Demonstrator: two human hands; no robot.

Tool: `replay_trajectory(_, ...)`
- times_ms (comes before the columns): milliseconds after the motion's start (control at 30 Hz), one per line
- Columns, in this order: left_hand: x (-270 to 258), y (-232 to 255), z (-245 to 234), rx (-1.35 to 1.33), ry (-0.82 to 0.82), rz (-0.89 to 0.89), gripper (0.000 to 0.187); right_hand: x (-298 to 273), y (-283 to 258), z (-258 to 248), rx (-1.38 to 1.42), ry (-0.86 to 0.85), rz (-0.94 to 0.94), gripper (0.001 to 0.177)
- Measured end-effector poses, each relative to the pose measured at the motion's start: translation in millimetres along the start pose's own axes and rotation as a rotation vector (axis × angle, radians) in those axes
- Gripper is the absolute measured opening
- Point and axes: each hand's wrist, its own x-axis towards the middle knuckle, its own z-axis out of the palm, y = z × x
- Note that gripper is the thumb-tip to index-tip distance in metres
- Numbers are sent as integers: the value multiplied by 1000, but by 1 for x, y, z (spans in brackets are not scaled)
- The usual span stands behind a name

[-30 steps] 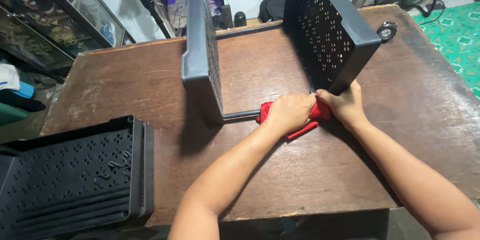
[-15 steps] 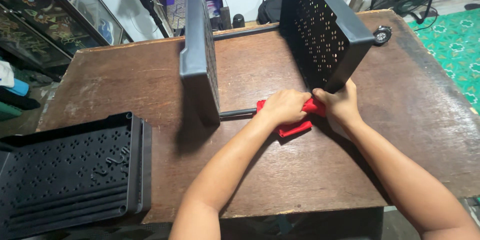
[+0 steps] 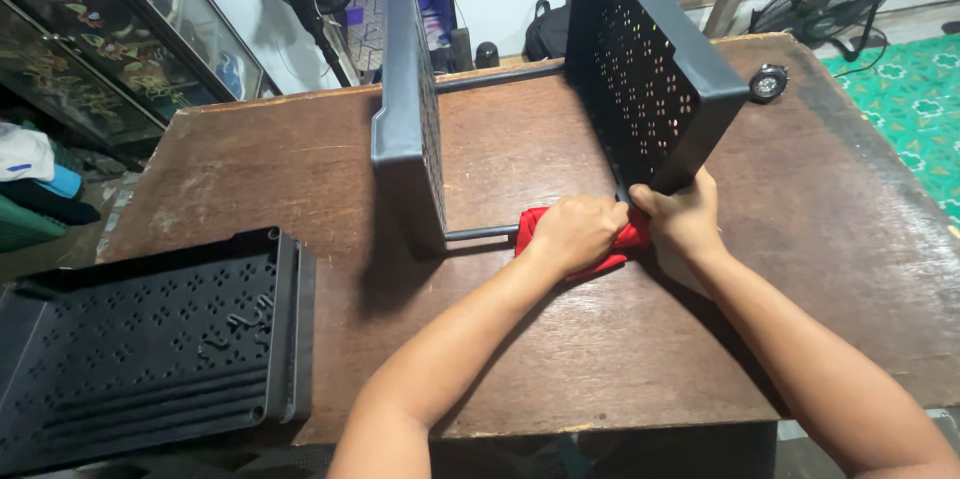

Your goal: The person assembles a multi-tiered plastic tray unit by inserting rods into slots on perforated trays and securing them with clips. They then wipe the rods and trays with a red cloth.

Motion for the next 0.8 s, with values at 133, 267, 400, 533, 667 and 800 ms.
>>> replay_trajectory(133,8,-3,-4,-80,-163,-80,12,-4,3,2,131,18,40,32)
replay_trajectory(267,20,-17,-4,-134,-323,-163,20,3,2,3,103,-7,69,28)
replay_trajectory(400,35,-41,3,-438,-485,-243,24,6,-3,-2,85,-44,117,27)
replay_trajectory(533,42,-61,-7,-637,-521,-284,23,0,-16,-8,220,-22,72,35)
replay_trajectory(667,25,-43,-28,-357,-289,-236,25,-6,-26,-2,162,-30,158,37)
replay_trajectory(800,4,-10,-54,-298,-80,-222,30,-9,-34,-4,96,-58,24,55)
